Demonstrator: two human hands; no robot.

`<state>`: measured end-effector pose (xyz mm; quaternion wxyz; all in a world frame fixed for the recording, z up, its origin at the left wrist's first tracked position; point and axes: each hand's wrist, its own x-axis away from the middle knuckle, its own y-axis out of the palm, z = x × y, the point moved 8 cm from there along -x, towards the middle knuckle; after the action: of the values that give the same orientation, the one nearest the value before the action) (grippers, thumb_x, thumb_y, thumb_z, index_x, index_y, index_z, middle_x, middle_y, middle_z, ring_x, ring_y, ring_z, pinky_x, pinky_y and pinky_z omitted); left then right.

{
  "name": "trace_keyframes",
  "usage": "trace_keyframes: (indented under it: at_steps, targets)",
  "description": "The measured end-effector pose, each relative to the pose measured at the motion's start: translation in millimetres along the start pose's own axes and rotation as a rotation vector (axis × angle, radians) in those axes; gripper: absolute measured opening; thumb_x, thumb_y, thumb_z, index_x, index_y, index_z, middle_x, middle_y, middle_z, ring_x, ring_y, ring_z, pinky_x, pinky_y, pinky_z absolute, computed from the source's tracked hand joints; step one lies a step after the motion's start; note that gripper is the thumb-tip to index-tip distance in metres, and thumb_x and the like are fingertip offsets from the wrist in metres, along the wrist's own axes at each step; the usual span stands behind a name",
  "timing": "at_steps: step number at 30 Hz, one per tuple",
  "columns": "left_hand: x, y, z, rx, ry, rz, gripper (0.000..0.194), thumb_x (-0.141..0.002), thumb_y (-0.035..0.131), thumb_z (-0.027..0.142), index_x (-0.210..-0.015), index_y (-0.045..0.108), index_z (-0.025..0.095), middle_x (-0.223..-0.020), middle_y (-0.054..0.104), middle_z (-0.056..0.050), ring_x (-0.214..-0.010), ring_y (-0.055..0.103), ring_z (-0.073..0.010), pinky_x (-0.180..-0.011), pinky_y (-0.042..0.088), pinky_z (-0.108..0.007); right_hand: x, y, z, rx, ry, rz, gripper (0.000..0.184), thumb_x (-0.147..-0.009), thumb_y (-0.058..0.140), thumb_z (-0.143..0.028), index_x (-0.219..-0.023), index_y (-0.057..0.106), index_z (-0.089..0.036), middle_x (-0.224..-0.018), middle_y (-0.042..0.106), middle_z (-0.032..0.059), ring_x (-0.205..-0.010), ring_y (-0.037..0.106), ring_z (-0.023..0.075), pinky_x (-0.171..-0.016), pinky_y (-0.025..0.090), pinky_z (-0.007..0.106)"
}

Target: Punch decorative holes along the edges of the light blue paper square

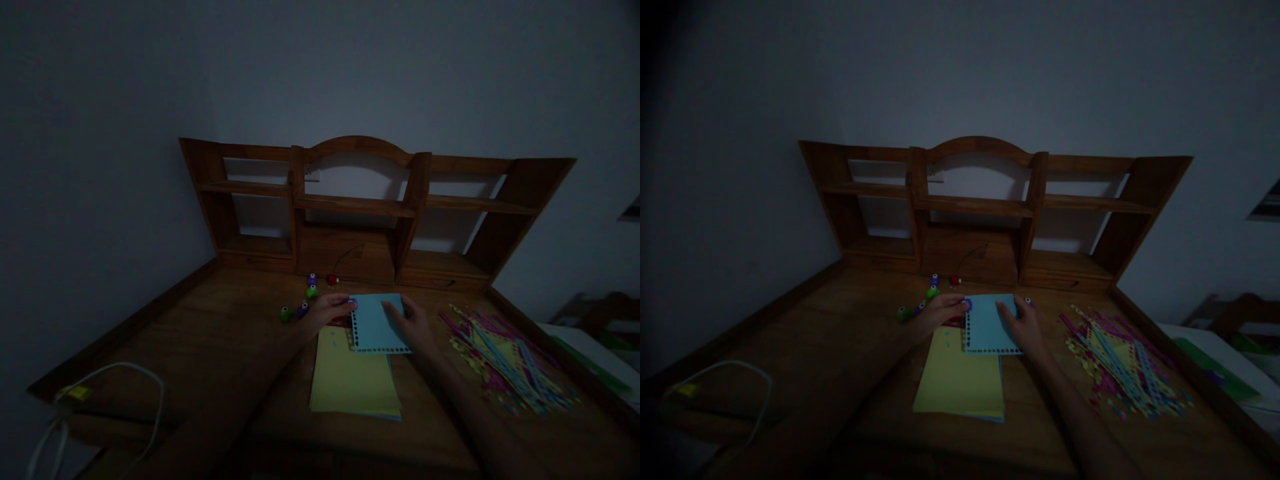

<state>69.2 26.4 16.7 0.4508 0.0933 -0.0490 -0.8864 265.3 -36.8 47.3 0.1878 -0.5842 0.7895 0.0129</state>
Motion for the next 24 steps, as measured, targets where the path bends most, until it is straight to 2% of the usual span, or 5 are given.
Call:
trace_keyframes:
  at_steps: [10,19,24]
  targets:
    - [4.5,2.5,-5.1,-0.021,-0.063,-0.003,0.044,-0.073,0.074,0.043,-0.103,0.068,0.011,-0.107,0.069,-0.015,-0.091,0.066,-0.0232,-0.080,0.052,-0.034,-2.6,4.3,5.4,-0.010,0.020,-0.067,0.039,-0.076,0.066,-0.055,-0.090,0.066,-0.019,-0.080,0.070,0.0042,-0.066,0.062,0.0203,-0.055,0.049,0.028]
    - [5.6,7.0,-3.2,-0.007,-0.067,-0.063,0.045,-0.073,0.075,0.042,-0.105,0.068,0.012,-0.110,0.068,-0.014,-0.095,0.066,-0.0240,-0.084,0.051,-0.035,-1.7,5.4,4.7,-0.034,0.054,-0.078,0.039,-0.074,0.067,-0.056,-0.089,0.065,-0.020,-0.072,0.068,0.0027,-0.061,0.061,0.0194,-0.051,0.048,0.027]
    - [5.5,5.8,-0.8,0.013,-0.068,-0.033,0.043,-0.071,0.077,0.041,-0.102,0.069,0.012,-0.107,0.069,-0.014,-0.093,0.066,-0.0234,-0.084,0.051,-0.034,-1.1,4.3,5.5,-0.031,0.065,-0.052,0.042,-0.072,0.067,-0.058,-0.091,0.067,-0.020,-0.074,0.069,0.0039,-0.061,0.061,0.0199,-0.050,0.048,0.027]
